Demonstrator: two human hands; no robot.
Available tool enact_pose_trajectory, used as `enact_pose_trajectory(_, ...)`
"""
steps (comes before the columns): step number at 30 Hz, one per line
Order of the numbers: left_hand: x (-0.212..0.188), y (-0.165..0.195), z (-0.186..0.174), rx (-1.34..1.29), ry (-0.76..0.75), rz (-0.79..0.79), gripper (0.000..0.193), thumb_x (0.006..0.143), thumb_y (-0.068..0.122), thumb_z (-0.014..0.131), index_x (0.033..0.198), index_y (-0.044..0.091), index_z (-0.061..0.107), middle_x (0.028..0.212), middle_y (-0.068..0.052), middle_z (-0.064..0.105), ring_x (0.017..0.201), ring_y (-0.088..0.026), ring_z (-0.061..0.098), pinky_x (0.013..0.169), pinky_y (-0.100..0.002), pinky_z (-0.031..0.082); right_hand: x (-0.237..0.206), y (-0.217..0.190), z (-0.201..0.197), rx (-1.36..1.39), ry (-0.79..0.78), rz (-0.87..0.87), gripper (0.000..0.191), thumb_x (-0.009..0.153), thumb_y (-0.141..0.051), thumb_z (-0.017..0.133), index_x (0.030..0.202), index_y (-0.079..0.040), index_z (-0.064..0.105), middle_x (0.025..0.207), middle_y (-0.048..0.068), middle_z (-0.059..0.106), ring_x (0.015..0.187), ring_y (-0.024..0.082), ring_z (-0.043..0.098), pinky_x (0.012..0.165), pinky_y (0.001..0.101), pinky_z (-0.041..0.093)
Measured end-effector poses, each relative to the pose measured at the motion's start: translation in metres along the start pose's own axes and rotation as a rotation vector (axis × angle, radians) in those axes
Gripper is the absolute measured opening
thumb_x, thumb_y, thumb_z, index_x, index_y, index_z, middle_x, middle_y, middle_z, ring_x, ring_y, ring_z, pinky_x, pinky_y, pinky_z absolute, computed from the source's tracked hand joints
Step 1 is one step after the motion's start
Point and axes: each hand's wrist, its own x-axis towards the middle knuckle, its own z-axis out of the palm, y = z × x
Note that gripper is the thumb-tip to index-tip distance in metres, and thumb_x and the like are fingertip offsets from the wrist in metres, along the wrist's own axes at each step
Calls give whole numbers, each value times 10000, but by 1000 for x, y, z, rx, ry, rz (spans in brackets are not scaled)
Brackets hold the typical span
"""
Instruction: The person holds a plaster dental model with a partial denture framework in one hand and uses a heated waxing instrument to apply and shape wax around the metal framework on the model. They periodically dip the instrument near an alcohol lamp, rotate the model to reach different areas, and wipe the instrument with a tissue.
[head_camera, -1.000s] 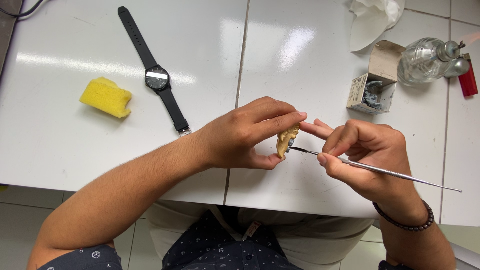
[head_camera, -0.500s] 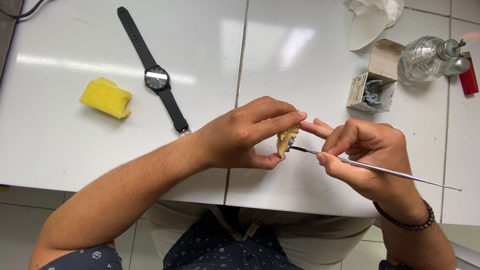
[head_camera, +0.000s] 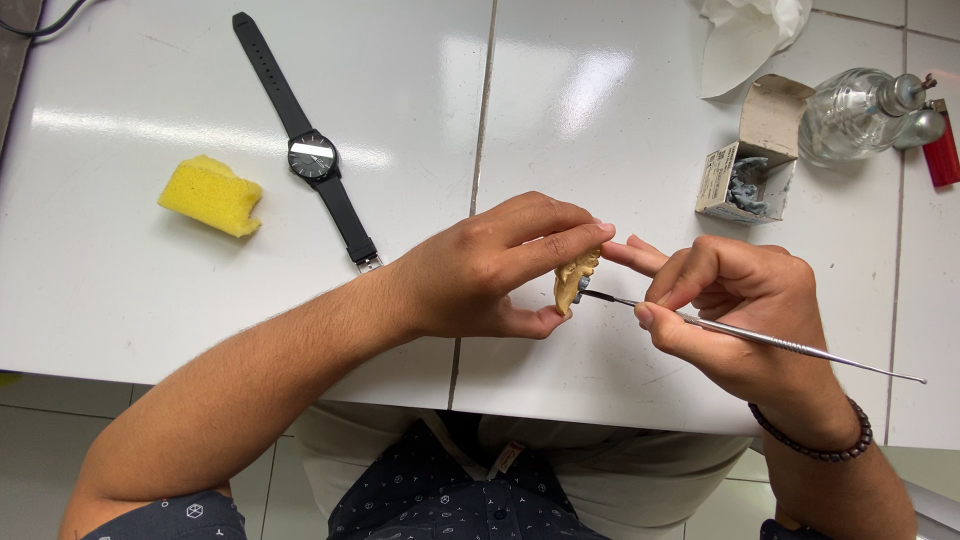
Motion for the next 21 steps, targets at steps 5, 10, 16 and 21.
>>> enact_pose_trajectory(5, 0, 0, 0, -2, 0, 4, 739, 787, 116, 910, 1427, 50, 546, 1335, -137, 625, 1238, -265, 652, 1035, -344, 626, 0, 1, 0, 10, -3, -7, 182, 877, 69, 725, 781, -24, 601, 715, 43, 672, 749, 93, 686, 1269, 577, 499)
enact_pose_trajectory(10, 0, 1, 0, -6, -3, 5, 757, 795, 117, 910, 1449, 58, 532, 1342, -135, 624, 1238, -262, 652, 1034, -344, 626, -1, 0, 0, 9, 1, -4, 183, 873, 70, 721, 780, -24, 595, 705, 45, 660, 721, 82, 661, 1262, 588, 502)
enact_pose_trajectory(16, -1, 1, -1, -10, -7, 6, 777, 799, 113, 908, 1470, 60, 518, 1347, -131, 625, 1243, -259, 650, 1039, -343, 626, -2, -1, 1, 27, -11, -25, 198, 892, 78, 718, 785, -26, 588, 655, 47, 655, 694, 74, 628, 1286, 588, 510)
enact_pose_trajectory(21, -2, 1, -1, -3, -6, 8, 773, 800, 116, 912, 1466, 60, 522, 1349, -134, 623, 1245, -262, 650, 1037, -342, 627, -1, -2, 2, 14, -8, -21, 191, 875, 80, 714, 780, -25, 587, 704, 49, 664, 702, 82, 652, 1264, 590, 506)
